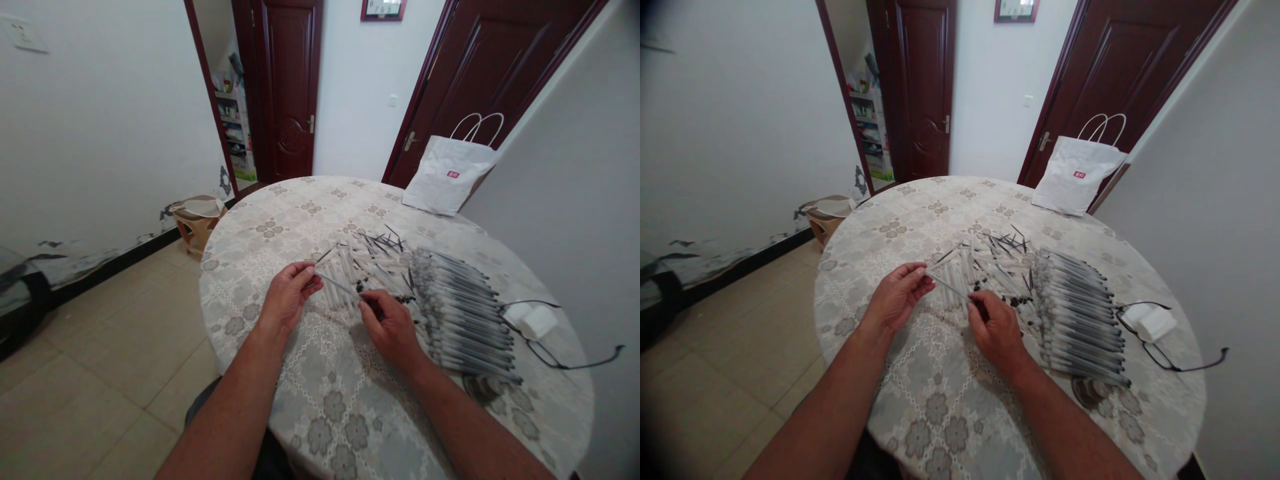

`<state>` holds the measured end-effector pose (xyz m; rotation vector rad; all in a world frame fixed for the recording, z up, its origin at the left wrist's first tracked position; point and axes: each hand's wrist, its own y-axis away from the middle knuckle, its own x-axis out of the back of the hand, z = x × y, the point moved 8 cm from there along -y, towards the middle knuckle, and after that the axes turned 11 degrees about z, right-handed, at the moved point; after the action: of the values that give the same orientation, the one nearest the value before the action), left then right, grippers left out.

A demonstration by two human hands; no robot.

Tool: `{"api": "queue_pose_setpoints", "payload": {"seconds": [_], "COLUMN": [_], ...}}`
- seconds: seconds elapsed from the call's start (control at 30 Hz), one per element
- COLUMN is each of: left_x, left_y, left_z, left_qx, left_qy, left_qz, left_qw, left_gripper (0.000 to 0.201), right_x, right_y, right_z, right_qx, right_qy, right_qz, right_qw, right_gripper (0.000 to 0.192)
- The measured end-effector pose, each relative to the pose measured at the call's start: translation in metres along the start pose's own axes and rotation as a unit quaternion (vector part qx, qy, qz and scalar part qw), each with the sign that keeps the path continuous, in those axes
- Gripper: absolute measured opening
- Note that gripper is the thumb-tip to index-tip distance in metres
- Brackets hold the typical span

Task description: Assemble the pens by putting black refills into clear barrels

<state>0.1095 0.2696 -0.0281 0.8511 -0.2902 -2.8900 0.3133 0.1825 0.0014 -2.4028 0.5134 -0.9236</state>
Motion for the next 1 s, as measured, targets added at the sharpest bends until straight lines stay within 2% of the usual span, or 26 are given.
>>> {"api": "queue_pose_setpoints", "payload": {"seconds": [0.1, 0.23, 0.33, 0.43, 0.53, 0.67, 0.83, 1.0], "left_x": [0.0, 0.001, 0.002, 0.001, -0.001, -0.001, -0.002, -0.004], "left_y": [0.0, 0.001, 0.001, 0.002, 0.003, 0.004, 0.003, 0.004], "left_z": [0.0, 0.001, 0.001, 0.001, 0.001, 0.001, -0.001, -0.001], "left_qx": [0.0, -0.003, -0.01, -0.023, -0.024, -0.019, -0.015, -0.031], "left_qy": [0.007, -0.006, -0.015, -0.022, -0.024, -0.024, -0.038, -0.031], "left_qz": [0.0, 0.013, 0.02, 0.019, 0.013, 0.005, -0.009, 0.004], "left_qw": [1.0, 1.0, 1.0, 0.999, 0.999, 1.0, 0.999, 0.999], "left_gripper": [0.03, 0.03, 0.03, 0.029, 0.028, 0.029, 0.03, 0.031], "right_x": [-0.004, -0.01, -0.012, -0.01, -0.007, -0.011, -0.023, -0.032], "right_y": [0.003, 0.006, 0.007, 0.007, 0.008, 0.01, 0.015, 0.02], "right_z": [-0.011, -0.018, -0.02, -0.022, -0.02, -0.005, 0.014, 0.019], "right_qx": [0.072, 0.131, 0.15, 0.13, 0.065, -0.088, -0.266, -0.337], "right_qy": [0.031, 0.045, 0.048, 0.049, 0.028, -0.062, -0.237, -0.318], "right_qz": [-0.014, -0.024, -0.025, -0.018, -0.024, -0.054, -0.065, -0.062], "right_qw": [0.997, 0.99, 0.987, 0.99, 0.997, 0.993, 0.932, 0.884], "right_gripper": [0.019, 0.026, 0.028, 0.028, 0.027, 0.025, 0.03, 0.032]}}
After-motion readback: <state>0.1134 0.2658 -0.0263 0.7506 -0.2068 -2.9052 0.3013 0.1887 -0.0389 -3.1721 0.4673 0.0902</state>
